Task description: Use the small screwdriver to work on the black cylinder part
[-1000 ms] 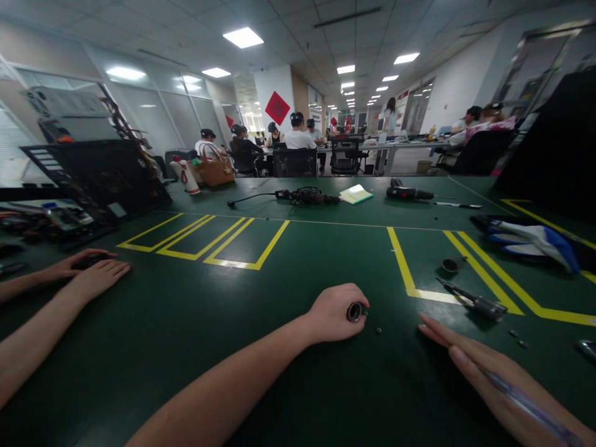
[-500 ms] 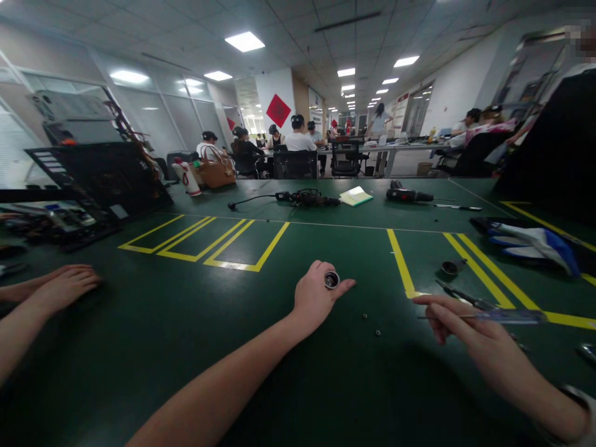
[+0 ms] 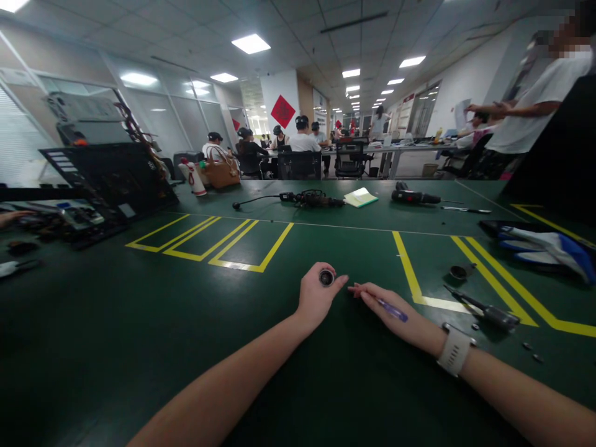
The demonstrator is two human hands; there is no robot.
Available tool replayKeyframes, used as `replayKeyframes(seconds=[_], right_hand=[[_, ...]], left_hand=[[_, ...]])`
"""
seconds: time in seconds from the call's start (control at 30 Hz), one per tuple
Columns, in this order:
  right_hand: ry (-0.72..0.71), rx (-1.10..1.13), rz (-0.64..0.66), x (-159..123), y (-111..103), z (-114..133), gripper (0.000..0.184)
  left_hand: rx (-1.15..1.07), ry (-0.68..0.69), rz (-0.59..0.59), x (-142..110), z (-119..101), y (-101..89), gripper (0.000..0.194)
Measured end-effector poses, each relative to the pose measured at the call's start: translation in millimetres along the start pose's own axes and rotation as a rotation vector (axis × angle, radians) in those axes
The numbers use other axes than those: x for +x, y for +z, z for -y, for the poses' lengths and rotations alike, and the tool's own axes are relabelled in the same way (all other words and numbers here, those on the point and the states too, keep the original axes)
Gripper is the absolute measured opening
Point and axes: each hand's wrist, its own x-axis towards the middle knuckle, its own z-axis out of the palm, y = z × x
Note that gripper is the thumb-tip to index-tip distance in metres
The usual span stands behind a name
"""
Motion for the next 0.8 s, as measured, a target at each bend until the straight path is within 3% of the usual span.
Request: replayKeyframes(seconds=[0.13,0.3,0.43,0.53,0.67,0.8], right_hand=[[-0.042,-0.03,0.12,-50,22,17,0.025],[0.072,-0.011,0.159,-89,32,31,0.029],[0.179,-0.015,-0.031,-89,13,36,0.035],[0.309,0.111,-0.124,-82,-2,37,0.043],[0.424,0.344,-0.068,-76,-10,36,0.034],[0.39,0.359,0.034,-75,-9,36,0.031]], left_hand=[[-0.22,-0.127,0.015,-2,-4,7.1,0.028],[-0.441,-0.315,0.09,-12,-16,12.9,0.028],[-0.551,-0.336,0.141,-19,-18,14.7,0.03],[-0.601,-0.33,0.194,-24,-17,15.3,0.034],[-0.587,-0.322,0.254,-28,-16,14.4,0.038],[-0.573,-0.379,0.252,-29,-20,13.1,0.038]])
